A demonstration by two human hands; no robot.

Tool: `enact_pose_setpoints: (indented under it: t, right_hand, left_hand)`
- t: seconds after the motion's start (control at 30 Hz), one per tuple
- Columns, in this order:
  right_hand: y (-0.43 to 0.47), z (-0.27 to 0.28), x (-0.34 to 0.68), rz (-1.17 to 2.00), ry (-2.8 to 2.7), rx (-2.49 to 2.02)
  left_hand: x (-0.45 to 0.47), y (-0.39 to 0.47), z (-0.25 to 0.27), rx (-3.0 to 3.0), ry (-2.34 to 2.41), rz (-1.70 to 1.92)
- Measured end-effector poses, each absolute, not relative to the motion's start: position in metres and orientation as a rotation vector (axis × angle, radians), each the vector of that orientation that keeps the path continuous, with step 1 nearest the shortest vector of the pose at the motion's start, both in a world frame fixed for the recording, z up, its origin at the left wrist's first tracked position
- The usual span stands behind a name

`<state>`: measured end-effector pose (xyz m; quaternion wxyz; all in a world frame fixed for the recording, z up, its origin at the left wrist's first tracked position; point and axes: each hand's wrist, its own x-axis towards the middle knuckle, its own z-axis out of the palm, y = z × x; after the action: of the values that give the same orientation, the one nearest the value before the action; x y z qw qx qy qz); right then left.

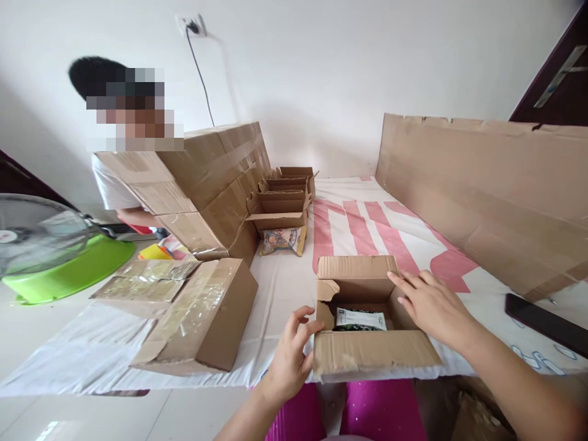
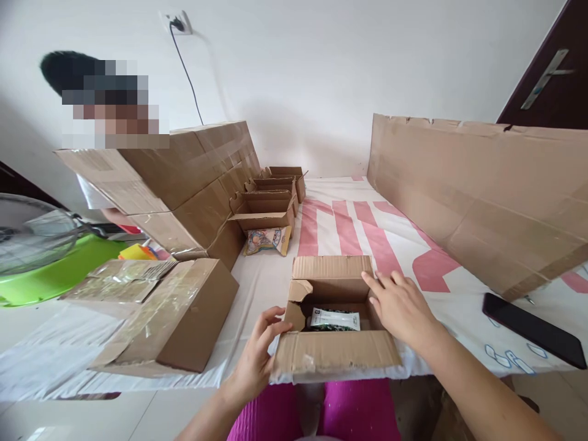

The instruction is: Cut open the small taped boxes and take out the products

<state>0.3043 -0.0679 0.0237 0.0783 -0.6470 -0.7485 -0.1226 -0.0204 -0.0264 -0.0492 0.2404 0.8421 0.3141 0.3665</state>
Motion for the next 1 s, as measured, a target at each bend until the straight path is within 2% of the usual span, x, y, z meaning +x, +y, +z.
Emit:
enact_pose_setpoints:
  t: [0.13, 0.4, 0.53, 0.77, 1.0]
  right_hand:
    - [-0.069, 0.018, 0.321, 0.025, -2.24, -1.866]
    - [-0.071, 0.018, 0.315, -0.079, -2.143, -1.699]
    - [-0.062, 0.028, 0.312, 0.109, -2.155, -1.574]
    - [-0.052, 0.052, 0.297, 0.535, -1.854, -1.647]
    - [-0.043, 0.054, 0.257, 0.311, -2.224, -1.564]
  left_hand:
    - [0.003, -0.025, -0.037, 2.195, 1.043, 1.137]
    - [0.015, -0.025, -0.029, 2.078, 1.079, 1.186]
    - [0.012, -0.027, -0.032, 2.064, 1.068, 1.173]
    - [0.015, -0.025, -0.028, 2.045, 1.097, 1.157]
    - [0.017, -0.027, -0.027, 2.051, 1.123, 1.139]
